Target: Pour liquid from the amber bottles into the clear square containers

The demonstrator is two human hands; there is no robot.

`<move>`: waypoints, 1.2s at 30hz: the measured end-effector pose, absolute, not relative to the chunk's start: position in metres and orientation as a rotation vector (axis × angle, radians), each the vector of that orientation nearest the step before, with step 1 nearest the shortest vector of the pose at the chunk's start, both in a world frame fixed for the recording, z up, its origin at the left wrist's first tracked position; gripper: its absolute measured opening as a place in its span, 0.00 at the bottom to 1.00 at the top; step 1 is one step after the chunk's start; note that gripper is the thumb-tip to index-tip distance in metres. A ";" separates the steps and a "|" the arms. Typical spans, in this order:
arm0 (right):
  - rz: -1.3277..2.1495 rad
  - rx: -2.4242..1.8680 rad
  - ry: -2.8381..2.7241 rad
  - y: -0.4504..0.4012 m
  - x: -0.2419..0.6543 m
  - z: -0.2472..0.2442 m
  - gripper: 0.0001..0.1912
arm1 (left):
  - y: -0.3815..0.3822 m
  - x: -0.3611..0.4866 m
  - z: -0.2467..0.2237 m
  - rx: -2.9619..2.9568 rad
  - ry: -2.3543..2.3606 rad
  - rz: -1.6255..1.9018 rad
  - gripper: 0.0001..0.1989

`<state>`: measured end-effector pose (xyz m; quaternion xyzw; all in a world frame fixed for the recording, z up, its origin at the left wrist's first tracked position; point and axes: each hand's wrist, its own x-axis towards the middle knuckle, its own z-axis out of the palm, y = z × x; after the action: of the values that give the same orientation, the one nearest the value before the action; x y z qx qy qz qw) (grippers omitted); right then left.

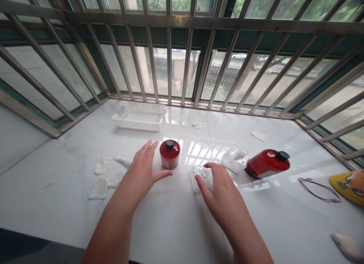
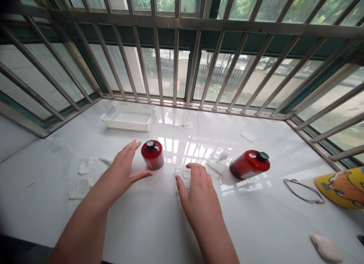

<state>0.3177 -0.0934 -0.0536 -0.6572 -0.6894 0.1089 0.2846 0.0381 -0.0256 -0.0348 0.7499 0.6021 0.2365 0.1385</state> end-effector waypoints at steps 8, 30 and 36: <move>0.373 -1.642 -1.918 -0.098 0.306 -0.045 0.17 | -0.018 -0.028 -0.050 2.096 2.292 0.097 0.26; 0.589 -1.185 -1.526 -0.116 0.290 -0.005 0.12 | -0.088 0.106 0.021 2.404 1.016 1.269 0.20; 0.517 -1.373 -1.412 -0.115 0.303 -0.002 0.09 | -0.082 0.102 0.011 2.291 1.242 0.925 0.40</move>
<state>0.3028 -0.1151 -0.0015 -0.5740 -0.5900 0.2162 0.5250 0.1019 -0.0815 0.0106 0.8138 0.4412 0.3286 0.1872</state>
